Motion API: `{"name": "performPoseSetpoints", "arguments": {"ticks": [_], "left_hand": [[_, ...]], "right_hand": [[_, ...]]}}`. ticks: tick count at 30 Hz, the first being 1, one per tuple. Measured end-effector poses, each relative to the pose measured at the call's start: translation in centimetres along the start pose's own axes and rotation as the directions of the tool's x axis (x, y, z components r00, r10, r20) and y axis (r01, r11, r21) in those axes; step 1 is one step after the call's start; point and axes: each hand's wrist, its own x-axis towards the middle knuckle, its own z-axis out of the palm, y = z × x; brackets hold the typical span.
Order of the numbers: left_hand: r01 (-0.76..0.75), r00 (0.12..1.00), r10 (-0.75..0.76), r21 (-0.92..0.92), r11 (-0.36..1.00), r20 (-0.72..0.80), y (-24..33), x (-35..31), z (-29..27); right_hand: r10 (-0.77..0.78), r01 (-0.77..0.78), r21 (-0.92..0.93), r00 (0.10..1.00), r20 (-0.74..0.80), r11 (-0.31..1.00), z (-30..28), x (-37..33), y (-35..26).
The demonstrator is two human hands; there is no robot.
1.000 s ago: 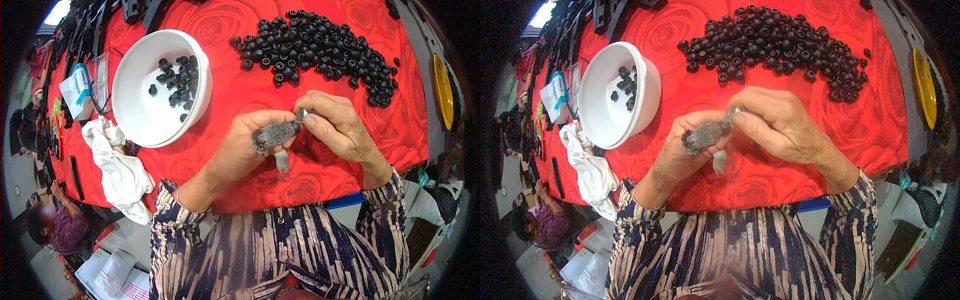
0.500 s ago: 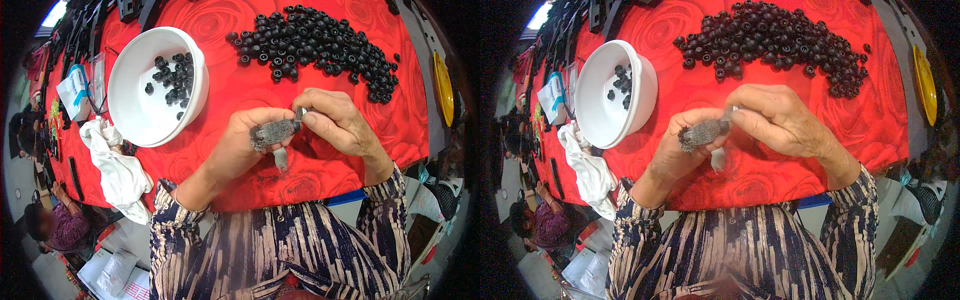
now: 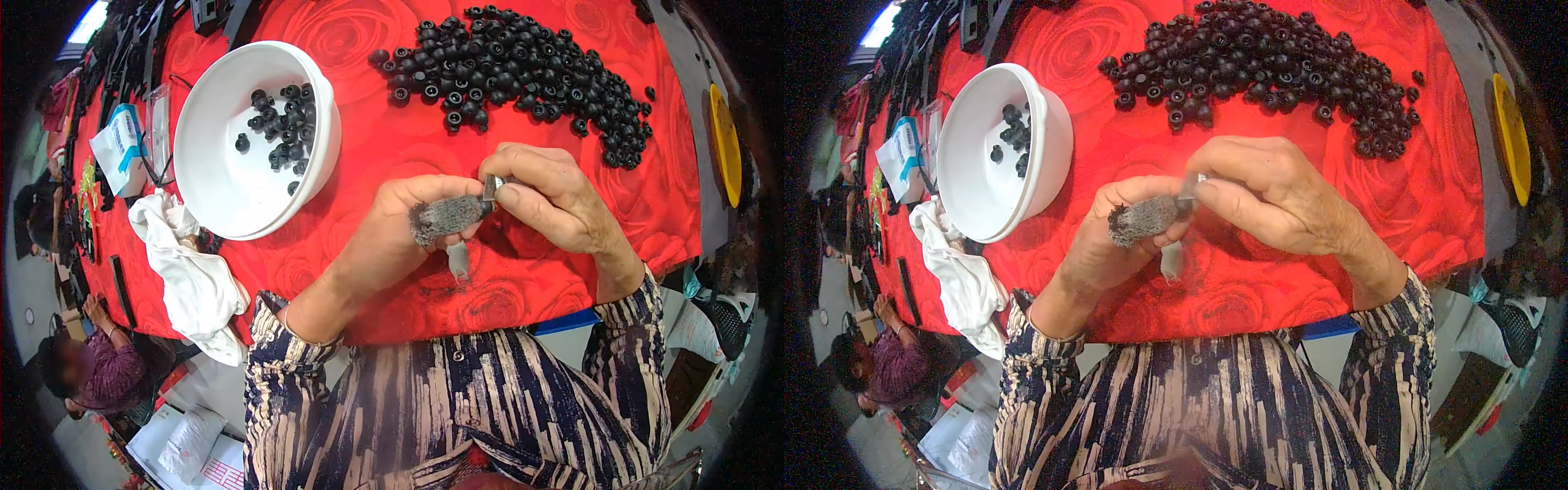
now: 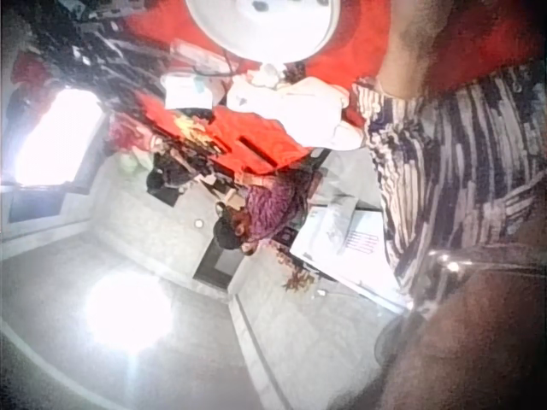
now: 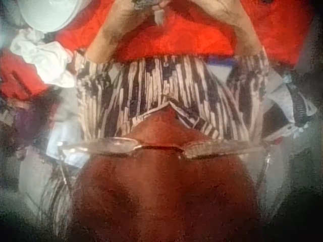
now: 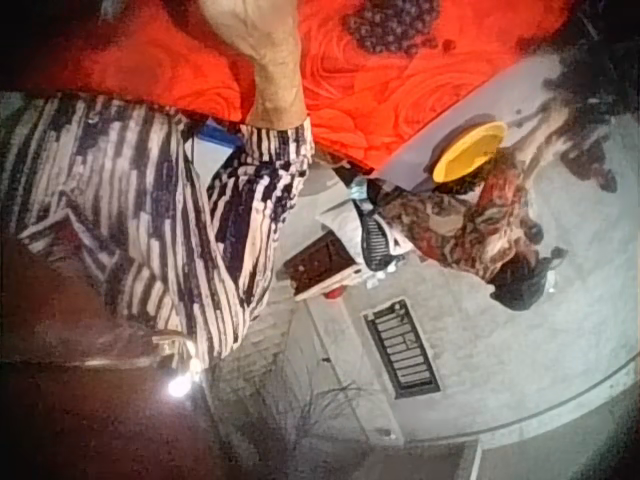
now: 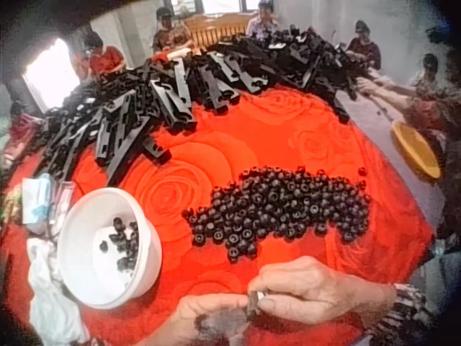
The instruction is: The person sits at a table and repeatedly picks up small black beads from a pile. They rub each bead with a grey abrasive pad held in the left hand while using a small metal tool in the right hand to assist. The person then places the treated bead into a white bowl. This process is repeated continuously throughout the video.
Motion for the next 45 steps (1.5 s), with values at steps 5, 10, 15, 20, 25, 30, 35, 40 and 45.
{"name": "performPoseSetpoints", "arguments": {"ticks": [5, 10, 15, 20, 25, 30, 35, 40, 45], "left_hand": [[0.022, 0.999, -0.021, -0.015, 1.000, 0.036, 0.04, -0.15, -0.45], [0.011, 0.999, -0.011, 0.003, 1.000, 0.030, -0.15, 0.02, -0.39], [0.006, 1.000, -0.006, -0.003, 1.000, 0.016, -0.20, 0.10, -0.34], [0.048, 0.998, -0.043, -0.175, 0.983, 0.035, 0.07, -0.07, -0.43], [0.046, 0.998, -0.041, -0.135, 0.990, 0.044, -0.05, -0.01, -0.51], [0.055, 0.997, -0.045, -0.163, 0.985, 0.068, 0.15, -0.10, -0.50], [0.042, 0.998, -0.037, -0.120, 0.992, 0.049, 0.05, 0.04, -0.62], [0.048, 0.998, -0.043, -0.141, 0.989, 0.037, 0.27, -0.07, -0.42], [0.035, 0.998, -0.027, -0.137, 0.990, 0.061, 0.04, 0.07, -0.55]], "right_hand": [[-0.001, 0.001, 0.015, 1.000, 0.014, 1.000, 0.02, 0.08, 0.16], [-0.008, 0.008, -0.002, 0.999, 0.033, 1.000, -0.30, 0.06, -0.16], [-0.029, 0.030, -0.045, 1.000, 0.009, 0.999, -0.19, -0.06, -0.29], [-0.040, 0.040, -0.031, 0.999, -0.016, 0.999, 0.34, 0.06, 0.25], [-0.043, 0.045, -0.060, 0.999, 0.031, 0.997, -0.21, 0.16, -0.26], [-0.017, 0.018, -0.031, 1.000, 0.015, 0.999, -0.02, 0.13, -0.14], [0.026, -0.026, -0.035, 1.000, 0.003, 0.999, 0.03, 0.12, -0.20], [0.011, -0.011, -0.032, 1.000, 0.009, 0.999, 0.00, 0.18, -0.14], [-0.001, 0.001, -0.028, 1.000, 0.027, 1.000, -0.17, 0.15, -0.10]]}}
